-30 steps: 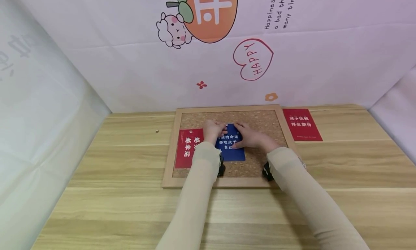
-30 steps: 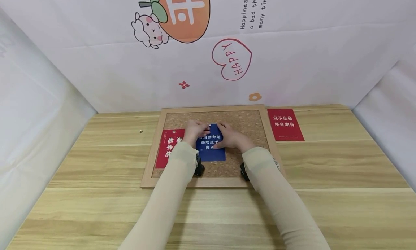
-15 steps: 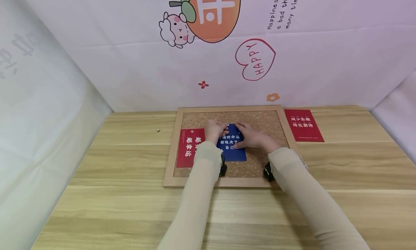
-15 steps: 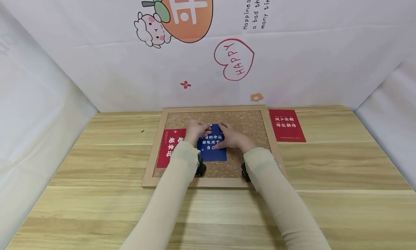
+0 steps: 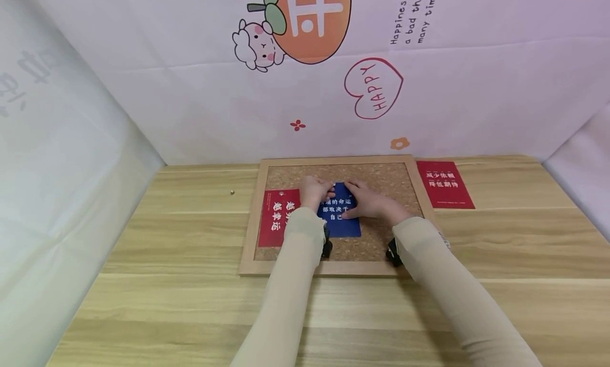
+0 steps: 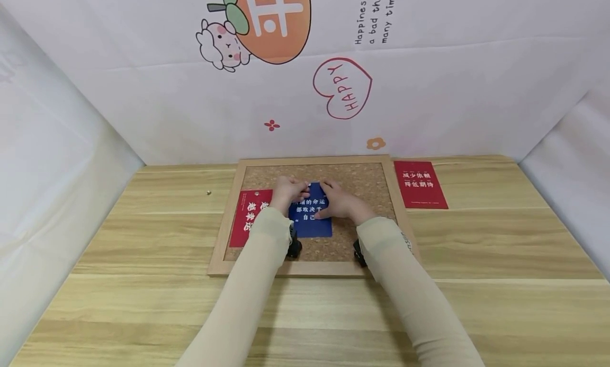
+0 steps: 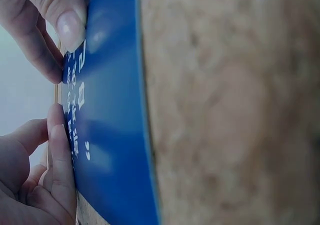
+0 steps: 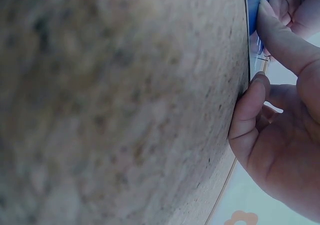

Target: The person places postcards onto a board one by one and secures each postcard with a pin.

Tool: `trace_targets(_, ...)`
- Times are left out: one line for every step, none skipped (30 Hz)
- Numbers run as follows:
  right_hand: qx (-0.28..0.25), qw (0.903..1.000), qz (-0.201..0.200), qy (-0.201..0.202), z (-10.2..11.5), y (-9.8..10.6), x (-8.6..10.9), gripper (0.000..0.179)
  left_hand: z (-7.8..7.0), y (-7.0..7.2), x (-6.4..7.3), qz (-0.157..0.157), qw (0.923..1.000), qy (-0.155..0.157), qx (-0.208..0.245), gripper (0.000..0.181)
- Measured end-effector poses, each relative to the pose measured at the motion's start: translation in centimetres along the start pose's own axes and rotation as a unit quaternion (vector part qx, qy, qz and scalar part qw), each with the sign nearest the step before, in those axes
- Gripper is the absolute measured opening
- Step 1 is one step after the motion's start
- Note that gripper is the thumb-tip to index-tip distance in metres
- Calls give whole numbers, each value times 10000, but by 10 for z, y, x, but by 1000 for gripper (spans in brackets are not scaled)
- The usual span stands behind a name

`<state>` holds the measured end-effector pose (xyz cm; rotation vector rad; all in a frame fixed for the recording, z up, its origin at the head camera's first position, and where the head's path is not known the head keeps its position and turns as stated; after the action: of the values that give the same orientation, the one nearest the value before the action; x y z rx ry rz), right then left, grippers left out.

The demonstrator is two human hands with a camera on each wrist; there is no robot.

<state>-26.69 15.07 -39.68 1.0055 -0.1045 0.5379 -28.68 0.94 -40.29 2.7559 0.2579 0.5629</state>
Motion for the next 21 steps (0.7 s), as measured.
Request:
trace_targets(-33, 10000, 7, -9, 0, 0, 0, 90, 0, 0, 0, 10, 10000, 14, -17, 22)
trace_targets(-70, 10000, 15, -20, 0, 0, 0, 91, 0, 0, -1, 24, 10000, 28, -27, 23)
trace_targets(-121, 9999, 20, -27, 0, -1, 0, 92, 0, 0, -1, 35, 10000, 39, -37, 24)
trace_targets(-155, 9999, 23, -14, -1, -1, 0, 93, 0, 0, -2, 49, 10000, 53, -49, 24)
trace_targets(-191, 9998, 28, -9, -1, 0, 0, 94, 0, 0, -2, 58, 9999, 62, -60, 25)
trace_targets(-215, 9998, 28, 10, -1, 0, 0, 96, 0, 0, -3, 63, 9999, 65, -74, 25)
trace_targets(-214, 9997, 8, 68, -3, 0, 0, 98, 0, 0, -3, 66, 9999, 67, -90, 25)
trace_targets(-229, 9997, 8, 85, -3, 0, 0, 100, 0, 0, -4, 67, 9999, 67, -121, 25)
trace_targets(-234, 9997, 8, 111, -3, 0, 0, 101, 0, 0, -4, 61, 9999, 71, -131, 25)
trace_targets(-226, 9997, 5, 124, -3, 0, 0, 101, 0, 0, -4, 59, 9999, 80, -137, 24)
trace_targets(-211, 9997, 1, 112, -3, 0, 0, 101, 0, 0, -4, 60, 9998, 85, -144, 24)
trace_targets(-209, 9997, 0, 89, -3, 0, 0, 100, 0, 0, -4, 61, 9998, 91, -151, 24)
trace_targets(-201, 9998, -6, 63, -4, -1, 0, 99, 0, -1, -4, 63, 9998, 97, -151, 24)
trace_targets(-208, 9998, 15, -8, -3, -1, 0, 96, 0, -1, -3, 58, 9998, 106, -146, 24)
trace_targets(-206, 9998, 12, -29, -3, -1, -1, 95, 0, -1, -3, 50, 9998, 113, -138, 24)
trace_targets(-196, 9998, 4, -43, -3, -1, 0, 94, 0, -1, -3, 50, 9998, 115, -142, 24)
trace_targets(-190, 9998, 5, -51, -3, -1, 0, 94, 0, -1, -3, 48, 9998, 116, -151, 24)
trace_targets(-203, 9998, 9, -47, -3, -1, 0, 95, 0, -1, -3, 40, 9998, 112, -156, 23)
trace_targets(-182, 9998, -23, 13, -3, -1, 0, 98, 0, -1, -2, 32, 9998, 107, -170, 23)
trace_targets(-187, 9998, -29, 32, -4, -1, 0, 99, 0, -1, -3, 28, 9998, 101, -191, 23)
trace_targets(-203, 9998, -35, 46, -4, -1, 0, 100, -1, -1, -3, 27, 9997, 91, -214, 23)
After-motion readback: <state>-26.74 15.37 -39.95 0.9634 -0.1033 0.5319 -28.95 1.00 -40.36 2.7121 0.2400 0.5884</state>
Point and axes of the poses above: each hand's wrist, its own x-axis away from the middle knuckle, its own y-axis out of the back of the hand, z = x × y, the point moved 1 cm from there along -x, towards the middle knuckle, and after that the axes turned 4 degrees about -z, right-handed, at the moved point
